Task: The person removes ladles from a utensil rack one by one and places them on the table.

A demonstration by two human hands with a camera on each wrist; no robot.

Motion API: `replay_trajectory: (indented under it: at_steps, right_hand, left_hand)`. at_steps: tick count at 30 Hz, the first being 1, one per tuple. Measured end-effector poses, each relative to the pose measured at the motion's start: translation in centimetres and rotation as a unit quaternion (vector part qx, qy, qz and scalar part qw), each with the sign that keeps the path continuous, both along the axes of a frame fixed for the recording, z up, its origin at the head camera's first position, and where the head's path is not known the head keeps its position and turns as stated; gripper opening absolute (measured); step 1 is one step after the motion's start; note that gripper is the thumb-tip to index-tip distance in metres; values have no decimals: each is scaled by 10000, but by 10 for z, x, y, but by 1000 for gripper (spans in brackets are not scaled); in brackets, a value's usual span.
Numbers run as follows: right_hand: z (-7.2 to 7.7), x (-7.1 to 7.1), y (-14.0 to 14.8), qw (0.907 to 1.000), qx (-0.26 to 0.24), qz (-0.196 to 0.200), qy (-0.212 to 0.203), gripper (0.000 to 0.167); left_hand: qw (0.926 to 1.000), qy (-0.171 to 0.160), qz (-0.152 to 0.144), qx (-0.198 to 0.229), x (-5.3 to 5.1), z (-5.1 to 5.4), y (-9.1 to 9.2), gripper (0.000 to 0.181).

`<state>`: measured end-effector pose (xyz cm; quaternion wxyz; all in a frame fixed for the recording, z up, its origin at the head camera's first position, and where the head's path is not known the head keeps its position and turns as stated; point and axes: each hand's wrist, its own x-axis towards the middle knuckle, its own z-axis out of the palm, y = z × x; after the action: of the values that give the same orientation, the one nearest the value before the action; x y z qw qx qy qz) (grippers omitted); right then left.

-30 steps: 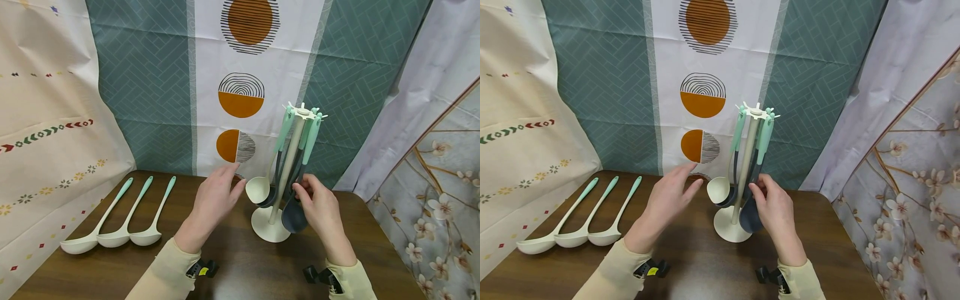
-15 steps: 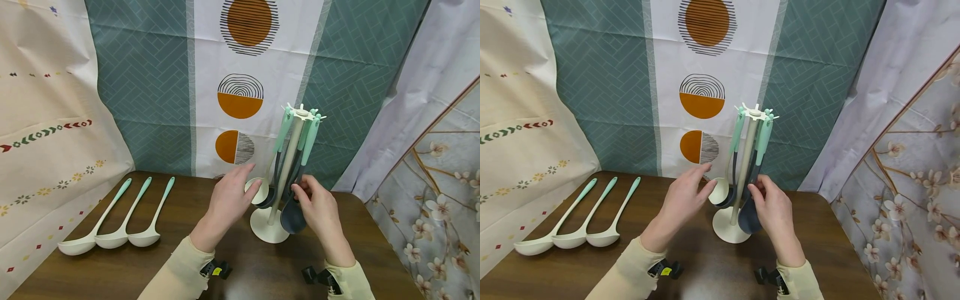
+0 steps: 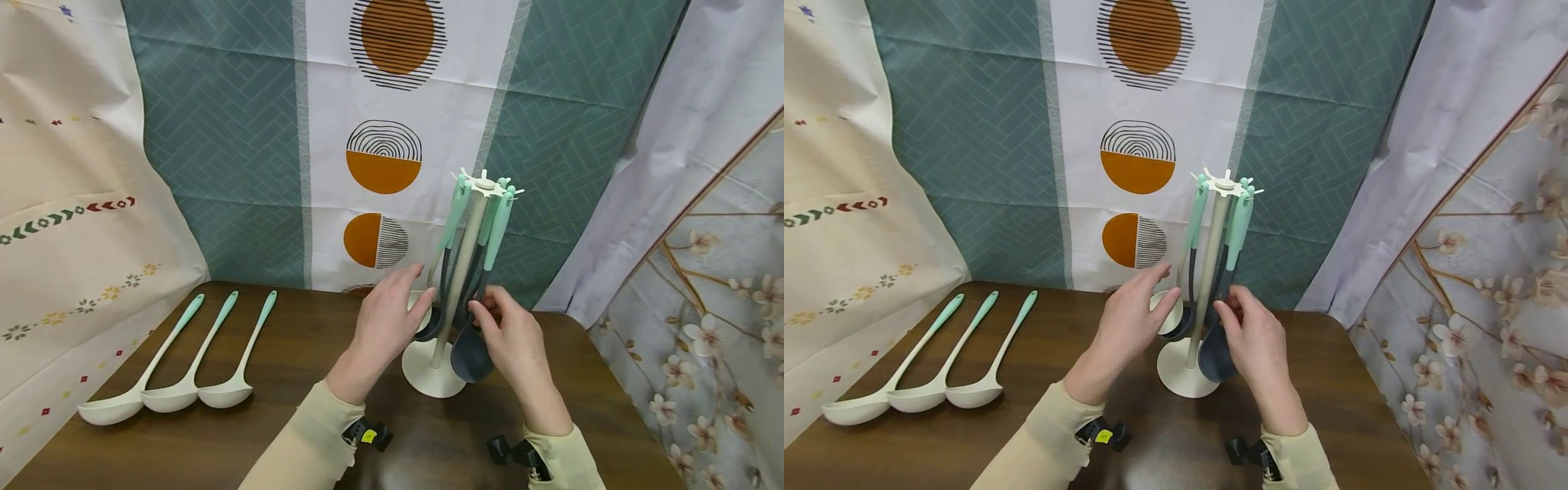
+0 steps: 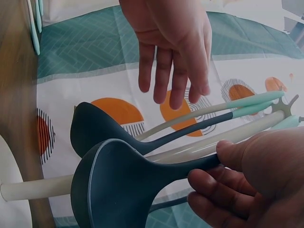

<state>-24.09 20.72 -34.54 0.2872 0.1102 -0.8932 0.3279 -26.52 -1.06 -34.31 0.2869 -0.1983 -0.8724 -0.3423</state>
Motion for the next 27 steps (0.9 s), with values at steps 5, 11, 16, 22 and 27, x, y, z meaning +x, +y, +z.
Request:
replay_trajectory:
  at_steps: [5, 11, 16, 22, 27]
  right_hand:
    - [-1, 0, -1, 10000, -2, -2, 61, 11]
    - [0, 0, 0, 10000, -13, -5, 66, 11]
    - [-1, 0, -1, 10000, -16, -14, 20, 11]
    - [-1, 0, -1, 10000, -10, -31, -33, 11]
    - [-1, -1, 0, 10000, 10, -62, 16, 11]
  left_hand:
    - [9998, 24, -32, 176, -5, 0, 5, 50]
    - [9994, -57, -64, 329, -11, 1, 10, 49]
    - [9991, -148, -44, 387, -17, -1, 12, 48]
    - [9990, -47, -27, 441, -22, -3, 14, 43]
    - [9987, 153, 14, 494, -27, -3, 18, 37]
